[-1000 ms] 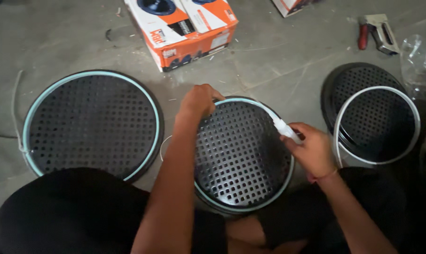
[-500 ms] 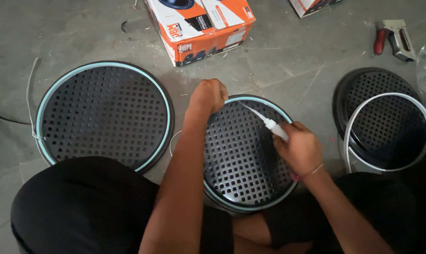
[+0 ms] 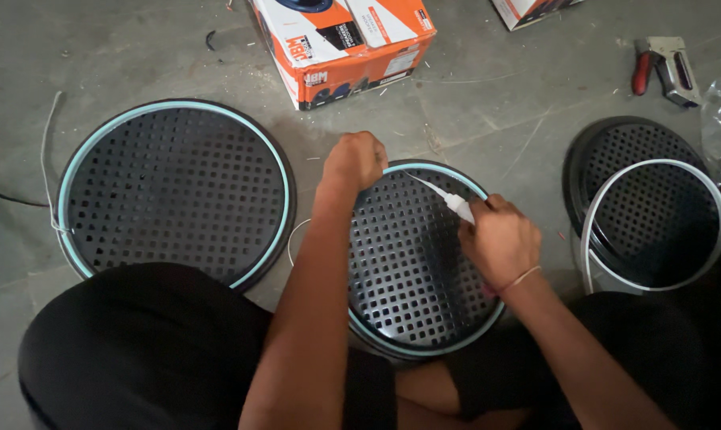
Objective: The person applies glue from a white bottle along the rim of a perforated metal speaker grille. They then press a light blue LED strip into the glue around the edge of the grille.
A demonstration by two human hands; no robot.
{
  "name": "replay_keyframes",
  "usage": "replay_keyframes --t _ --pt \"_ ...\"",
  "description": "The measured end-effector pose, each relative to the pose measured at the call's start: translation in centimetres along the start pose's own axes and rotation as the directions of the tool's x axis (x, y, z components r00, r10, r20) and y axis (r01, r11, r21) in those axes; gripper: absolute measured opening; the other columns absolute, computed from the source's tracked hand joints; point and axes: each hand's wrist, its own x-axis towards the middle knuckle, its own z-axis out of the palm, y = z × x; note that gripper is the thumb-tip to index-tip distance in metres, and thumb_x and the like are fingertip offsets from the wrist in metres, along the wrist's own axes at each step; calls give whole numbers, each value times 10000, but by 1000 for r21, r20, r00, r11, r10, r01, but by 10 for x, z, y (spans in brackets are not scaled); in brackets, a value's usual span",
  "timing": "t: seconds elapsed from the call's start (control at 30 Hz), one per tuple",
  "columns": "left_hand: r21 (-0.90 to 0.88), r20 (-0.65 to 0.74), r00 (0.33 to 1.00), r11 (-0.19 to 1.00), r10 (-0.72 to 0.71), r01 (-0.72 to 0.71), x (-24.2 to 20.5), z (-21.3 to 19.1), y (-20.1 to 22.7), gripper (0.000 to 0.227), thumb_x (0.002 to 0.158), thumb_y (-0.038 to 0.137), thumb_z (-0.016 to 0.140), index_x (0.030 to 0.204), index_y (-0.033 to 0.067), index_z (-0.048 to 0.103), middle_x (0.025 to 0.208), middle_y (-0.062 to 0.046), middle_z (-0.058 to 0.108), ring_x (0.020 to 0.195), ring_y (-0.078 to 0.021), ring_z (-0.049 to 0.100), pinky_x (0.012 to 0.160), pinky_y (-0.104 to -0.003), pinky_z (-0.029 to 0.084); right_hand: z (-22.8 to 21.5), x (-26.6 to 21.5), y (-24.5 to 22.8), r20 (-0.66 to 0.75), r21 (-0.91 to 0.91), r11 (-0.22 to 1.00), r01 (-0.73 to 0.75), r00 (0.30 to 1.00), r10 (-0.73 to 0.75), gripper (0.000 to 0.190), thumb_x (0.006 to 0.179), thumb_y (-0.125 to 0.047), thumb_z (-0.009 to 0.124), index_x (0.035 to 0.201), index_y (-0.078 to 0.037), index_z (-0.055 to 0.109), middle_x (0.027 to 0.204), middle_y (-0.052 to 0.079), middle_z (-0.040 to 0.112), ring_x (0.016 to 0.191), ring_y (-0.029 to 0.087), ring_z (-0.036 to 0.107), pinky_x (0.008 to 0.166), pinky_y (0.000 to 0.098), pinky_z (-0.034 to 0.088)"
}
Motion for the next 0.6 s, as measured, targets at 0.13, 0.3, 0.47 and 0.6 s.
replay_keyframes --t 0.13,0.3,0.47,0.6 --pt "-8 2 1000 1000 -13 13 -1 -1 1 164 739 67 698 828 157 802 929 -157 756 915 -359 728 848 -434 577 -3 1 -5 -5 -11 1000 -1 1000 1 205 825 -200 696 985 -75 728 1003 134 700 853 372 705 697 507 570" --pt "-19 1 1000 1000 -24 24 -2 -3 3 176 722 46 693 811 154 801 933 -158 758 921 -357 731 850 -434 577 -9 1 -9 -8 -4 998 61 998 -61 220 789 -192 707 976 -78 727 995 123 693 885 346 705 706 487 576" --pt "-25 -7 999 999 -33 33 -5 -4 5 192 718 31 678 797 154 803 930 -158 759 922 -361 732 853 -432 579 -13 1 -13 17 -21 997 73 997 -73 208 791 -199 715 955 -71 710 1001 118 692 893 344 705 710 483 578" --pt "-39 -21 999 999 -38 37 -5 -4 5 189 710 28 681 775 155 807 929 -159 752 919 -365 727 849 -433 576 -13 0 -15 7 3 995 100 995 -100 226 792 -207 719 972 -71 712 992 120 694 891 349 705 707 489 576"
